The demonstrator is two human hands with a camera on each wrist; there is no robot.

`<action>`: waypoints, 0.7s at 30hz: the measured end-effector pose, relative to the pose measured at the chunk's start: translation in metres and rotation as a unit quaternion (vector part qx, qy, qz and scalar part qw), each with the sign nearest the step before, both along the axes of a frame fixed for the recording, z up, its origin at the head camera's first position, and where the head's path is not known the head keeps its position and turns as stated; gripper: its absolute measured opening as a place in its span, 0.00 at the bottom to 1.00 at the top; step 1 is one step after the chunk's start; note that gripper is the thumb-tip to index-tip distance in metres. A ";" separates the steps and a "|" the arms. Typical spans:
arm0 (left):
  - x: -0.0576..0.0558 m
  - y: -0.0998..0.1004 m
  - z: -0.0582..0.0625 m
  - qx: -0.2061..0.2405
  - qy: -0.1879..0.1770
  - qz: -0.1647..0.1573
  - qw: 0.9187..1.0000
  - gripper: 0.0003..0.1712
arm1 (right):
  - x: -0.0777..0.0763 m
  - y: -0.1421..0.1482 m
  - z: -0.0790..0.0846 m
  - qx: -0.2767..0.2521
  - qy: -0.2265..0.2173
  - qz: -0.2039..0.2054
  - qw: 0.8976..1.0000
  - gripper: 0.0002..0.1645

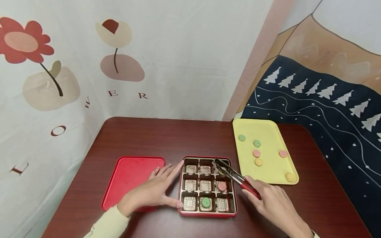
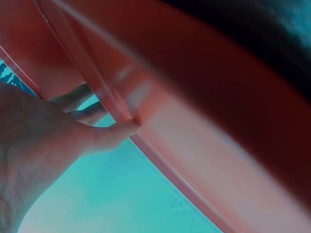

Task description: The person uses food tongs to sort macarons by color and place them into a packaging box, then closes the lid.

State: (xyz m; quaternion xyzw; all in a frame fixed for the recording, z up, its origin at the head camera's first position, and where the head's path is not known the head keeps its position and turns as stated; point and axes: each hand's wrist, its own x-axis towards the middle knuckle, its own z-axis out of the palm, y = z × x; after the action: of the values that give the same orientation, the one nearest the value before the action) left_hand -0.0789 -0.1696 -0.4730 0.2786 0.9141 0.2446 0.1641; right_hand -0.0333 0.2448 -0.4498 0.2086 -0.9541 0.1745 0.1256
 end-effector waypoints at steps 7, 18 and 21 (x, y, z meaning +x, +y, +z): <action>0.000 0.001 0.000 0.001 -0.003 0.002 1.000 0.79 | 0.002 0.004 -0.002 0.008 0.003 -0.008 1.000 0.31; -0.001 0.001 0.001 -0.001 -0.007 -0.001 1.000 0.78 | 0.011 0.029 -0.010 -0.033 0.010 -0.088 0.996 0.38; 0.000 0.001 0.001 -0.004 -0.008 0.001 1.000 0.78 | 0.013 0.043 -0.010 -0.031 -0.009 -0.119 0.992 0.38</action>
State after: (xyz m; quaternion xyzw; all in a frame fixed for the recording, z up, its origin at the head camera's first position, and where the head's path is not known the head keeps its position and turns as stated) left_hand -0.0792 -0.1689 -0.4725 0.2747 0.9142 0.2433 0.1719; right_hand -0.0204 0.2876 -0.4596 0.0883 -0.9673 0.1898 0.1434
